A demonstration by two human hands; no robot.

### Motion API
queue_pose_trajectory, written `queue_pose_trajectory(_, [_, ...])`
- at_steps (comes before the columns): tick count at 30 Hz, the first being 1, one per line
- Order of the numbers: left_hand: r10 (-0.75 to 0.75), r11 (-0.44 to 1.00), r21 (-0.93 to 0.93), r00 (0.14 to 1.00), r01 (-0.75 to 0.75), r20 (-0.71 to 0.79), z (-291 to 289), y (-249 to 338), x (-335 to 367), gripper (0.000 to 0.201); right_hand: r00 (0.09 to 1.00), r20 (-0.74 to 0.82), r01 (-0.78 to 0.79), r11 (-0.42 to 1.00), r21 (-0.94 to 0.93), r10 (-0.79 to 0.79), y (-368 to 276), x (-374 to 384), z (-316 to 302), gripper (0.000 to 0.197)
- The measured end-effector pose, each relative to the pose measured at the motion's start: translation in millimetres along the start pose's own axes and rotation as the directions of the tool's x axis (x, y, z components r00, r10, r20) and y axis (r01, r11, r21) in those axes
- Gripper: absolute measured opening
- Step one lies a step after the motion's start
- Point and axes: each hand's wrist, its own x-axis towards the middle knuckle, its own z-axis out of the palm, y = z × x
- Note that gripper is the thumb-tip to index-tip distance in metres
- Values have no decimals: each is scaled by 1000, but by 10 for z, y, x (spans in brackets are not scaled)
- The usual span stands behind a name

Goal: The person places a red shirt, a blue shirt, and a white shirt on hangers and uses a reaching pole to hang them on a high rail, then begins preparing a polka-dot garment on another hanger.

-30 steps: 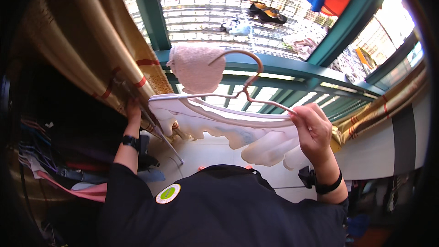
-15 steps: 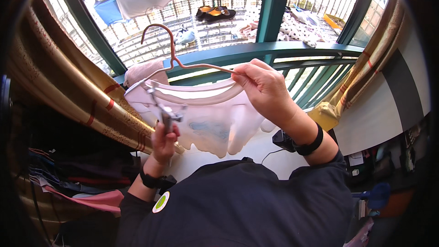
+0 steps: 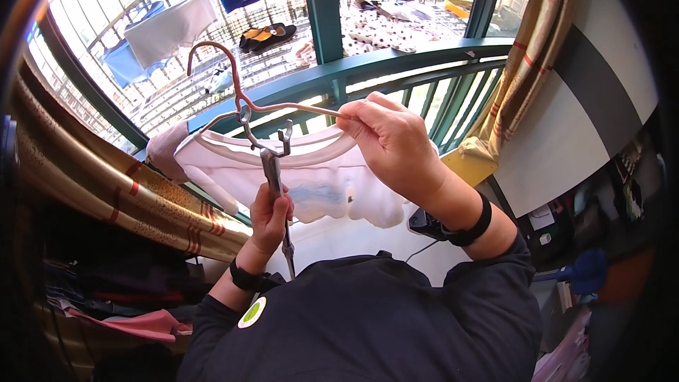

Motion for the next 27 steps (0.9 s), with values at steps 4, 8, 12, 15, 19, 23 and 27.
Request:
queue_pose_trajectory(4, [-10,1000,-2,1000,10,8,211,0,61,13,1000,-22,-17,999,-42,16,35,-107,-202,9])
queue_pose_trajectory(8, [-8,1000,-10,1000,9,18,375,-4,144,11,999,-34,-31,997,-64,29,115,-214,-327,8])
queue_pose_trajectory(12, [10,1000,-6,999,-10,43,514,53,276,11,997,-55,-56,995,-88,51,97,-263,-462,6])
queue_pose_trajectory(15, [34,999,-20,995,-32,92,624,95,438,11,997,-72,-28,989,-144,18,201,-275,-611,12])
queue_pose_trajectory(19, [100,991,-103,981,-83,164,831,328,775,10,967,-139,127,876,-465,-214,85,-251,-830,44])
queue_pose_trajectory(23, [173,981,-125,952,-145,252,1092,718,1184,10,875,-158,340,812,-475,-458,88,-581,-928,45])
queue_pose_trajectory(27, [295,955,-140,894,-262,338,1423,1233,1650,15,980,1,199,967,-161,-201,255,-967,-783,25])
